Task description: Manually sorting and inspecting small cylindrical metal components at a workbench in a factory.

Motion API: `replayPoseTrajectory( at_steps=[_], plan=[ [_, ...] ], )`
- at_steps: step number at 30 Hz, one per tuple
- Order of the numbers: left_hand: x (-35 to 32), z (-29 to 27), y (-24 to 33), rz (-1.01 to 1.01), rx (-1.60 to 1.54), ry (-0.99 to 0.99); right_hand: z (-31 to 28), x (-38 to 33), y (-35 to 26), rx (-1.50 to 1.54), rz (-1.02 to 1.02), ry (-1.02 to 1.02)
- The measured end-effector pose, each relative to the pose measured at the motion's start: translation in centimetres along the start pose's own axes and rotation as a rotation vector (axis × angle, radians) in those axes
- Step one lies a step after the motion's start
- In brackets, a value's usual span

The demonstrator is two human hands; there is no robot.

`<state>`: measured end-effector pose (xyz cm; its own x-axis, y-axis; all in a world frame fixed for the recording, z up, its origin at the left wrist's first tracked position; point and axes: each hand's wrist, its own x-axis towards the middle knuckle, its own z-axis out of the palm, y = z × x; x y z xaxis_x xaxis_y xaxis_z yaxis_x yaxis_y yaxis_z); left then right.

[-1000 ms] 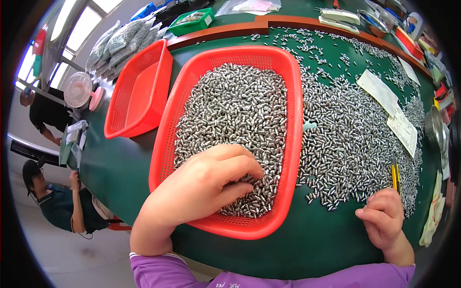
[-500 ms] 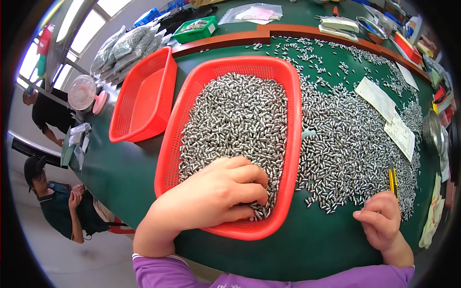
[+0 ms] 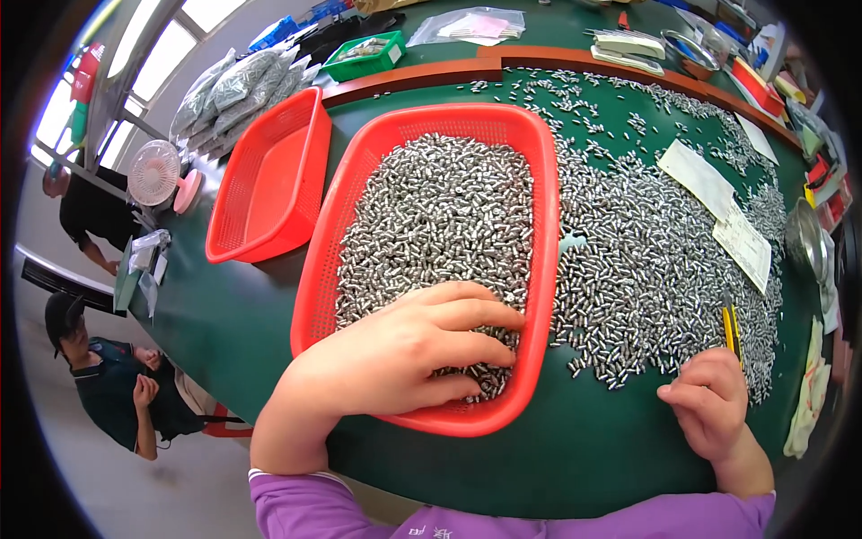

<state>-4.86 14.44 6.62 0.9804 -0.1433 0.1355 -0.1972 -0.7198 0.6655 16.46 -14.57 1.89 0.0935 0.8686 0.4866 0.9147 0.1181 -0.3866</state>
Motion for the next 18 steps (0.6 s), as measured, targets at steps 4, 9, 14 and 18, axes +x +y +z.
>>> replayPoseTrajectory(
  at_steps=[4, 9, 14, 18],
  plan=[
    [-0.5, -0.1, -0.1, 0.052, -0.003, -0.057, 0.1, 0.0, -0.3, 0.0, 0.001, 0.012],
    [-0.7, -0.4, 0.1, -0.038, -0.157, -0.077, 0.2, -0.1, -0.4, 0.003, -0.014, 0.061],
    [-1.1, -1.6, -0.4, -0.089, 0.041, 0.294, 0.2, 0.3, 0.1, 0.202, 0.098, 0.143],
    [-1.4, -2.0, -3.0, -0.034, -0.063, 0.768, 1.0, 0.0, 0.7, 0.645, 0.382, 0.185]
  ],
)
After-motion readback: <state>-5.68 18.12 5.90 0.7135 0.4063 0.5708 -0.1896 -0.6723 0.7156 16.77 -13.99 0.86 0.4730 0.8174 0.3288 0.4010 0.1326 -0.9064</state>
